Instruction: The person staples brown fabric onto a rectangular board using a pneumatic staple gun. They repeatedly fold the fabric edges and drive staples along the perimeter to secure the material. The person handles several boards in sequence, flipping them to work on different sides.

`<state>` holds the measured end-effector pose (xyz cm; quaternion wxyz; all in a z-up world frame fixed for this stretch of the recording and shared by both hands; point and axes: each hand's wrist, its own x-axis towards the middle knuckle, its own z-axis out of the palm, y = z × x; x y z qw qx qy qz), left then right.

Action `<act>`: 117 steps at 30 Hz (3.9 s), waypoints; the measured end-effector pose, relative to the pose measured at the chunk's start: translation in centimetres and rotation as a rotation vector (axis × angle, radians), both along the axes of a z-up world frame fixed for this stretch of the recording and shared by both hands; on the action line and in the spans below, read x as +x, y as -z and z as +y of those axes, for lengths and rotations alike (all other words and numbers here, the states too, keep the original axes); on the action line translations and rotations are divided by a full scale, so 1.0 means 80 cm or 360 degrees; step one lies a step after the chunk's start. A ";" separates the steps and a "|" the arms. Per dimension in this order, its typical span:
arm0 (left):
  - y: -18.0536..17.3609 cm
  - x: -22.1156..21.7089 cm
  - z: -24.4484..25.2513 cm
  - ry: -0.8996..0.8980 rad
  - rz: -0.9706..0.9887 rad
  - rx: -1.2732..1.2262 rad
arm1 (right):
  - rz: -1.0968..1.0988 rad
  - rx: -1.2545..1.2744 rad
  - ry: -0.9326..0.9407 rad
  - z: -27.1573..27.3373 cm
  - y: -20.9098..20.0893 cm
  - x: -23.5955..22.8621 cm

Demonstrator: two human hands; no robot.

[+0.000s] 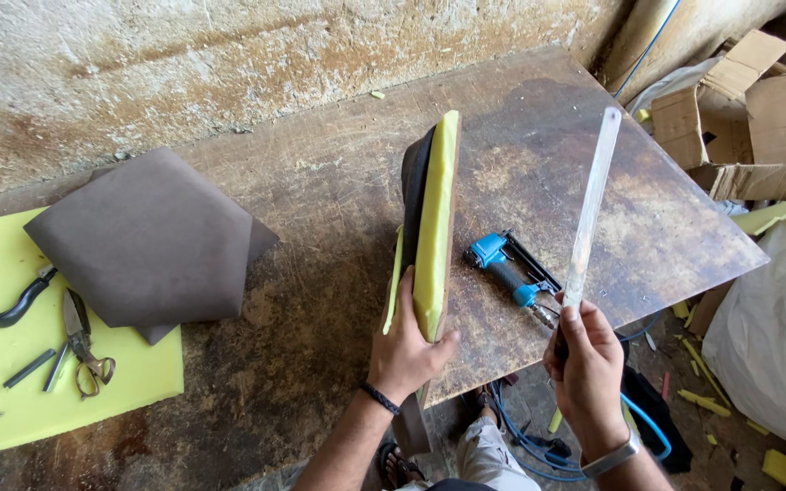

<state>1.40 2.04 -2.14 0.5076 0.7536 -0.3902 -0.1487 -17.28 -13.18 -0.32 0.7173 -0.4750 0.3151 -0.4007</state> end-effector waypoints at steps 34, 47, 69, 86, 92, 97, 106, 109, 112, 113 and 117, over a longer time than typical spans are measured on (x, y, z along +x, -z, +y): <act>-0.038 -0.005 0.076 -0.1527 0.0076 0.0028 | 0.1660 -0.1033 -0.0131 -0.397 0.241 0.222; -0.016 0.057 0.109 -0.1002 0.1234 0.0109 | 0.0268 0.0101 -0.1642 -0.258 0.030 0.436; -0.078 0.308 -0.213 -0.0538 0.0866 -0.0292 | 0.0132 -0.0664 -0.0497 -0.234 0.010 0.486; -0.116 0.289 -0.214 -0.0545 0.0124 0.0360 | -0.0908 0.0377 -0.0612 -0.215 -0.043 0.427; -0.101 0.302 -0.253 -0.0519 0.0007 0.0824 | -0.0988 0.0454 -0.0877 -0.225 -0.017 0.422; -0.070 0.294 -0.264 -0.0453 -0.0418 -0.0041 | -0.0518 -0.0202 -0.1338 -0.236 0.014 0.411; -0.099 0.319 -0.130 0.0370 0.0078 0.1235 | 0.0325 -0.0259 -0.1153 -0.230 0.007 0.401; -0.120 0.283 -0.021 0.0167 -0.0040 0.1556 | 0.0313 -0.0229 -0.1126 -0.230 0.006 0.398; -0.167 0.211 0.045 -0.0150 0.0020 0.1644 | 0.0233 -0.0229 -0.1107 -0.233 0.016 0.396; -0.181 0.184 0.055 -0.0099 0.0054 0.1597 | 0.0226 -0.0230 -0.1088 -0.235 0.020 0.397; -0.187 0.124 0.068 0.0387 0.0206 0.1188 | 0.0165 -0.0085 -0.1052 -0.241 0.043 0.386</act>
